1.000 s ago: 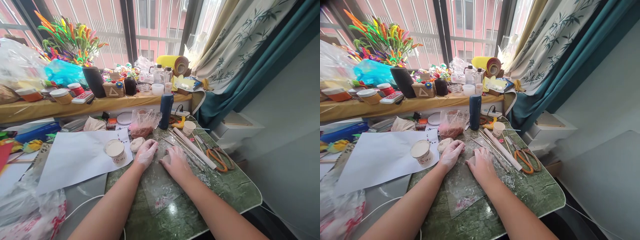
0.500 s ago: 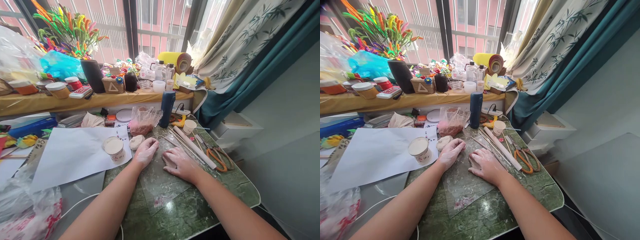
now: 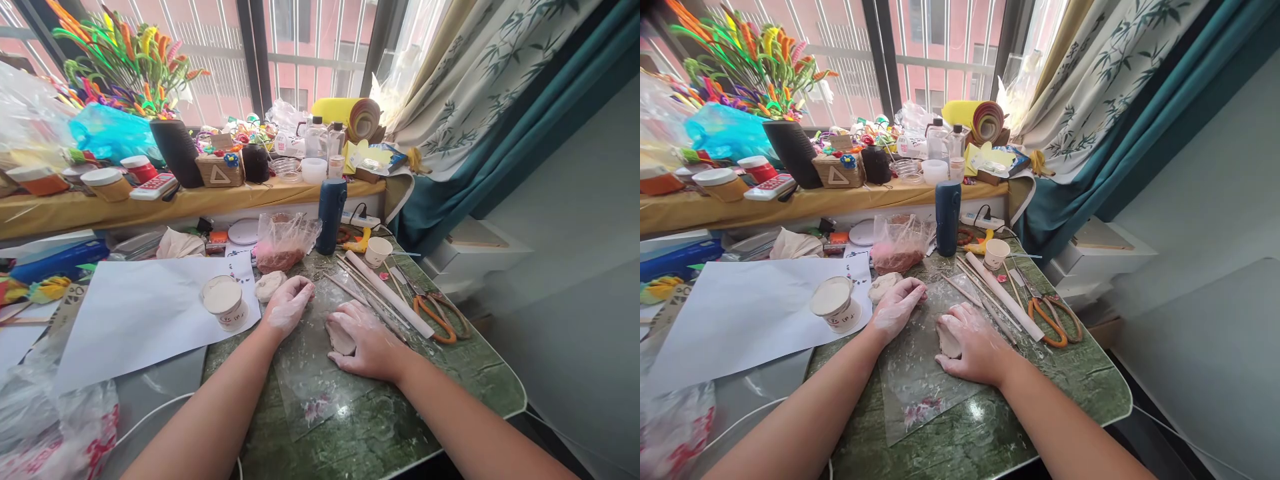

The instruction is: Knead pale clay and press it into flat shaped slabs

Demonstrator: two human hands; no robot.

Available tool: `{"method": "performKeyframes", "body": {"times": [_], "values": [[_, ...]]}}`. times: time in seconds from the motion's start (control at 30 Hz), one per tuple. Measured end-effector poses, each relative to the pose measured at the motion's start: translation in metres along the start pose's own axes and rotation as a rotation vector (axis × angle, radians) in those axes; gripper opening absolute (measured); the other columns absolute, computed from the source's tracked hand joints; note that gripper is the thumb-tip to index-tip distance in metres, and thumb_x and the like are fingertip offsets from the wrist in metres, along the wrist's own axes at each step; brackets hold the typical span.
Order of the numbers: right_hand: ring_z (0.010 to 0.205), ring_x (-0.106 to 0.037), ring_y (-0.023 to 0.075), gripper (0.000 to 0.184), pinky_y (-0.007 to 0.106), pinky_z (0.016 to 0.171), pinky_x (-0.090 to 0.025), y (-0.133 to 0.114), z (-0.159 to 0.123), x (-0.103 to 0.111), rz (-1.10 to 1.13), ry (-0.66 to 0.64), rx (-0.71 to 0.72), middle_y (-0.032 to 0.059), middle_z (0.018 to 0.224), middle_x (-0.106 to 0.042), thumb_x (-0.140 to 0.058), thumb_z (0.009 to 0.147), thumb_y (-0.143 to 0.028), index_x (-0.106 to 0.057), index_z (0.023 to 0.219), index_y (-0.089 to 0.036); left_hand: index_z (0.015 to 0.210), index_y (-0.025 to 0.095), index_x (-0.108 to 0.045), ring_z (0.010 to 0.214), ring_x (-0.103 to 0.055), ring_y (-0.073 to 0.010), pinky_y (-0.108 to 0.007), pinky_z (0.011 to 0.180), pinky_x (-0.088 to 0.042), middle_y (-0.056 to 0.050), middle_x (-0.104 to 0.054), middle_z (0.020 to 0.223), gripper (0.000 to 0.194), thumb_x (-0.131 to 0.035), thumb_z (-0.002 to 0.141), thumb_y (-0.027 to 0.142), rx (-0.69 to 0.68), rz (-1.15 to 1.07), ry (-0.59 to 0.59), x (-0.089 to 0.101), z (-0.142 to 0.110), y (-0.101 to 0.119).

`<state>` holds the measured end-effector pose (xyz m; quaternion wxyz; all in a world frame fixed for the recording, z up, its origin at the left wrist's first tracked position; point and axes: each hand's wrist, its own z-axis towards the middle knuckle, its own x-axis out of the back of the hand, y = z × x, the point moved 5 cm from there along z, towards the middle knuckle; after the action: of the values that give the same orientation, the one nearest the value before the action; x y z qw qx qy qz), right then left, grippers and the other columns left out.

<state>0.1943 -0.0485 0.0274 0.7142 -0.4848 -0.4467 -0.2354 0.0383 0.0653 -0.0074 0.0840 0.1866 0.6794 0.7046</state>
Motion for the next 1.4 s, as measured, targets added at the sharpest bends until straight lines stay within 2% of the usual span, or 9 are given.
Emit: {"method": "performKeyframes", "body": {"times": [0.23, 0.37, 0.47, 0.67, 0.83, 0.97, 1.13, 1.3, 1.4], "values": [[0.117, -0.051, 0.0316, 0.062, 0.047, 0.108, -0.041, -0.018, -0.013, -0.012, -0.010, -0.045, -0.008, 0.0115, 0.122, -0.059, -0.076, 0.078, -0.051, -0.058, 0.129, -0.019, 0.086, 0.020, -0.063, 0.072, -0.063, -0.0162, -0.028, 0.071, -0.049, -0.002, -0.067, 0.076, 0.037, -0.066, 0.082, 0.057, 0.058, -0.053, -0.020, -0.002, -0.004, 0.006], [0.117, -0.052, 0.0326, 0.065, 0.048, 0.109, -0.039, -0.028, -0.013, -0.023, -0.058, -0.044, 0.022, 0.0125, 0.122, -0.061, -0.075, 0.080, -0.055, -0.058, 0.129, -0.016, 0.081, 0.020, -0.062, 0.068, -0.060, -0.0155, -0.028, 0.067, -0.049, -0.001, -0.064, 0.072, 0.039, -0.066, 0.082, 0.058, 0.027, -0.130, 0.030, -0.003, -0.005, 0.011], [0.121, -0.051, 0.0348, 0.068, 0.050, 0.112, -0.037, -0.034, -0.015, -0.033, -0.086, -0.007, -0.008, 0.0139, 0.125, -0.060, -0.072, 0.083, -0.058, -0.056, 0.133, -0.015, 0.082, 0.020, -0.063, 0.071, -0.060, -0.0159, -0.028, 0.070, -0.049, -0.001, -0.064, 0.074, 0.037, -0.064, 0.084, 0.057, 0.006, -0.074, 0.054, -0.002, -0.004, 0.011], [0.122, -0.052, 0.0363, 0.056, 0.053, 0.110, -0.038, -0.035, -0.018, -0.043, -0.083, 0.054, -0.119, 0.0129, 0.125, -0.061, -0.070, 0.086, -0.052, -0.058, 0.129, -0.018, 0.089, 0.021, -0.065, 0.075, -0.058, -0.0170, -0.028, 0.070, -0.044, 0.000, -0.065, 0.079, 0.027, -0.061, 0.088, 0.048, -0.020, 0.197, 0.004, -0.003, -0.005, 0.009], [0.114, -0.055, 0.0360, 0.042, 0.053, 0.100, -0.045, -0.023, -0.009, -0.037, -0.083, 0.170, -0.260, 0.0132, 0.118, -0.062, -0.069, 0.087, -0.041, -0.060, 0.123, -0.020, 0.090, 0.022, -0.065, 0.078, -0.060, -0.0189, -0.029, 0.072, -0.046, 0.000, -0.066, 0.080, 0.023, -0.060, 0.088, 0.044, -0.045, 0.249, 0.016, -0.002, -0.007, 0.010], [0.113, -0.056, 0.0362, 0.033, 0.053, 0.100, -0.045, -0.020, 0.008, -0.028, -0.102, 0.183, -0.303, 0.0128, 0.114, -0.064, -0.067, 0.088, -0.036, -0.063, 0.116, -0.019, 0.089, 0.022, -0.065, 0.079, -0.062, -0.0196, -0.030, 0.073, -0.048, -0.002, -0.068, 0.082, 0.022, -0.054, 0.091, 0.040, -0.058, 0.283, 0.009, -0.002, -0.007, 0.011], [0.122, -0.054, 0.0369, 0.048, 0.053, 0.105, -0.043, -0.017, 0.013, -0.020, -0.099, 0.172, -0.340, 0.0158, 0.123, -0.065, -0.068, 0.088, -0.040, -0.061, 0.128, -0.014, 0.089, 0.022, -0.066, 0.084, -0.063, -0.0208, -0.032, 0.077, -0.050, -0.003, -0.069, 0.086, 0.021, -0.049, 0.093, 0.035, -0.118, 0.428, 0.011, -0.002, -0.012, 0.018], [0.138, -0.044, 0.0377, 0.075, 0.054, 0.115, -0.037, -0.006, -0.021, -0.024, -0.109, 0.148, -0.241, 0.0154, 0.144, -0.056, -0.075, 0.082, -0.043, -0.049, 0.146, -0.014, 0.098, 0.021, -0.065, 0.099, -0.064, -0.0230, -0.037, 0.093, -0.048, -0.005, -0.070, 0.103, 0.019, -0.050, 0.093, 0.032, -0.234, 0.520, 0.017, -0.006, -0.015, 0.025], [0.139, -0.044, 0.0339, 0.068, 0.051, 0.116, -0.038, 0.003, -0.034, -0.023, -0.111, 0.133, -0.211, 0.0135, 0.147, -0.055, -0.069, 0.088, -0.035, -0.046, 0.149, -0.014, 0.104, 0.021, -0.065, 0.104, -0.065, -0.0253, -0.040, 0.095, -0.048, -0.007, -0.071, 0.109, 0.023, -0.047, 0.095, 0.032, -0.176, 0.561, 0.011, -0.008, -0.011, 0.021]]}}
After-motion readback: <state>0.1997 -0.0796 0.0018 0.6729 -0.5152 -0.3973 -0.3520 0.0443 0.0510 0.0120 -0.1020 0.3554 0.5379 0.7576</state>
